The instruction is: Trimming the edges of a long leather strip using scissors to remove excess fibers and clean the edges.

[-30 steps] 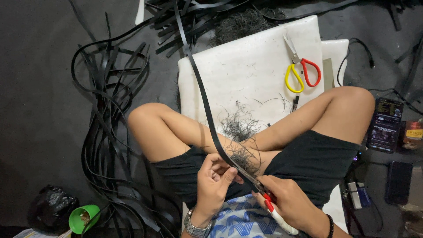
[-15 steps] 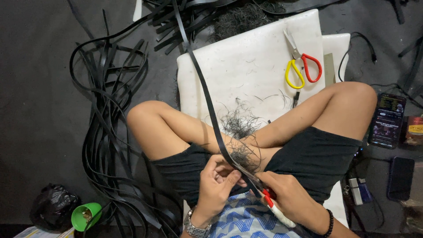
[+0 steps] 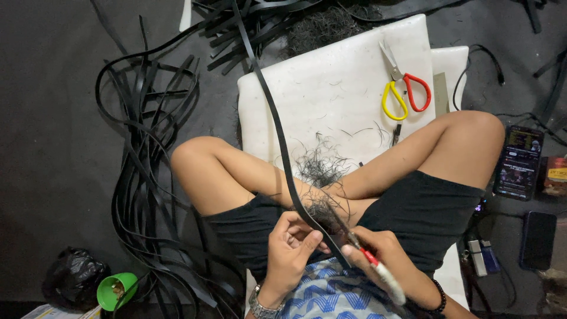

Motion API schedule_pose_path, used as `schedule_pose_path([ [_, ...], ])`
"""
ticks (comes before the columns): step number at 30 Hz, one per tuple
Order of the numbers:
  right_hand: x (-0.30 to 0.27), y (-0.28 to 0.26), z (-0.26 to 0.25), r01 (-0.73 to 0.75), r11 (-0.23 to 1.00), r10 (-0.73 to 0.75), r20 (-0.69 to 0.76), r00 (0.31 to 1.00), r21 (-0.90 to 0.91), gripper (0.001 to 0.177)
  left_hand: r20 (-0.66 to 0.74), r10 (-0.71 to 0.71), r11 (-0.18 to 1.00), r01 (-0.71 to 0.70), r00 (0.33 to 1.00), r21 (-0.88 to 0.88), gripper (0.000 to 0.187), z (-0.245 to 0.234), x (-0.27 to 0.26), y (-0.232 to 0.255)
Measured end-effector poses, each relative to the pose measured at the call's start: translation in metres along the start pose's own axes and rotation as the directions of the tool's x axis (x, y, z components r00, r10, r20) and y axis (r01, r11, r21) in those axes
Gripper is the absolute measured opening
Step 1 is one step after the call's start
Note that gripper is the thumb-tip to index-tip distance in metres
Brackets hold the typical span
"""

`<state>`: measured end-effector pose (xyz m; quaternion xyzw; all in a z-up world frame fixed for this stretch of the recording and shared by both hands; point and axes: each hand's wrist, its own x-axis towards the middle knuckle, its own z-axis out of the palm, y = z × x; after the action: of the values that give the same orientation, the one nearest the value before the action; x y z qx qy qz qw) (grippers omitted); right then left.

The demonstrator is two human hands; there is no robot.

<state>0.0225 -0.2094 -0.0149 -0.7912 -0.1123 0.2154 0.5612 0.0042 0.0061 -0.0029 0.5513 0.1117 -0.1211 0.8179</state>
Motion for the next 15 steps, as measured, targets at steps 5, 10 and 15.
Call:
schedule_pose_path([
  [5, -0.001, -0.007, 0.003, -0.12, 0.98, 0.112, 0.06, 0.992, 0.161, 0.012, 0.016, -0.013, 1.0, 0.014, 1.0, -0.027, 0.024, 0.003, 0.001, -0.006],
  [10, 0.001, -0.013, 0.001, 0.084, 0.996, -0.086, 0.067, 0.994, 0.031, 0.006, -0.08, -0.017, 1.0, 0.018, 0.997, 0.013, 0.025, -0.016, 0.017, 0.006],
  [15, -0.003, -0.01, 0.004, -0.163, 0.963, 0.195, -0.137, 0.971, 0.215, 0.019, -0.061, 0.028, 0.998, -0.03, 0.998, -0.046, 0.022, -0.021, 0.023, 0.022],
])
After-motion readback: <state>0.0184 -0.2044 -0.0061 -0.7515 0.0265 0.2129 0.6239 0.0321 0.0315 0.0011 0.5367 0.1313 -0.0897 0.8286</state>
